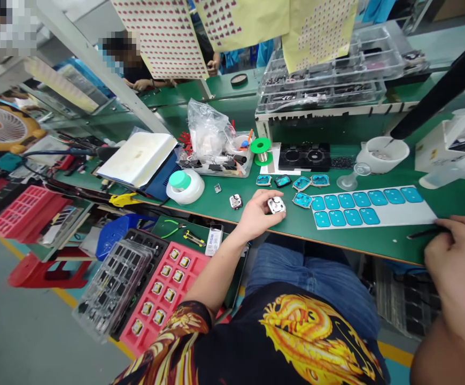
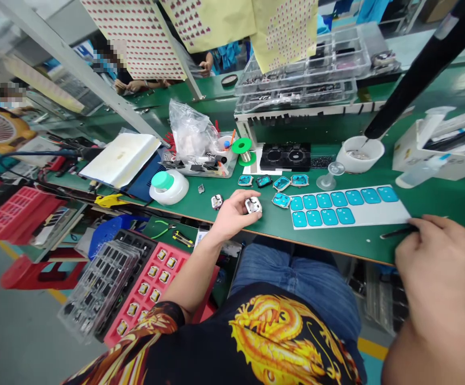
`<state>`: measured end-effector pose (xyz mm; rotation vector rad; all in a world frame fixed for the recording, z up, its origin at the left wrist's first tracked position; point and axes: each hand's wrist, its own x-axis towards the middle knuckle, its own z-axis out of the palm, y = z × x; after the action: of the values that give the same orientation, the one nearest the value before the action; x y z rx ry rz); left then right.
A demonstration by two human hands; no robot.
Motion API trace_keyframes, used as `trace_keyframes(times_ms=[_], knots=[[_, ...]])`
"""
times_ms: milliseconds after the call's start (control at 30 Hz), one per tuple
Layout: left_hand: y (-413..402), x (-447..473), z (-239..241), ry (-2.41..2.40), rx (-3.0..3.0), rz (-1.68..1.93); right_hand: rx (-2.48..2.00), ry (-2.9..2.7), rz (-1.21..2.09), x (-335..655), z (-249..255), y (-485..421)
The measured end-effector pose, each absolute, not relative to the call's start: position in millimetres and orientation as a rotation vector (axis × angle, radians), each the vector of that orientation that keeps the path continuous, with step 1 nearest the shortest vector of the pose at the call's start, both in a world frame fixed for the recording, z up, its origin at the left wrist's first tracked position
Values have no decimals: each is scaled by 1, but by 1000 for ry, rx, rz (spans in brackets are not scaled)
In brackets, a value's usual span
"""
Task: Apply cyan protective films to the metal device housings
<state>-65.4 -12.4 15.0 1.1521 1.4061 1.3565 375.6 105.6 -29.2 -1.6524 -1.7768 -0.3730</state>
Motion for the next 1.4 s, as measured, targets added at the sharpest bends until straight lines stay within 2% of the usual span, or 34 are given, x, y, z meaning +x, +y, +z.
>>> trace_keyframes(times_ms=[233, 533, 800, 1400], knots=[[-16, -60, 21, 1183, 893, 1352, -1681, -1857, -320, 359, -13, 84], [-21, -56, 32, 1188, 997, 1276, -1629, -1853, -100, 314, 17, 62], [-6, -3, 32, 1153, 950, 1223, -1475, -2240, 171, 267, 35, 68], [-2, 10, 9, 950, 908, 1234, -1566, -2474, 349, 272, 51, 101]])
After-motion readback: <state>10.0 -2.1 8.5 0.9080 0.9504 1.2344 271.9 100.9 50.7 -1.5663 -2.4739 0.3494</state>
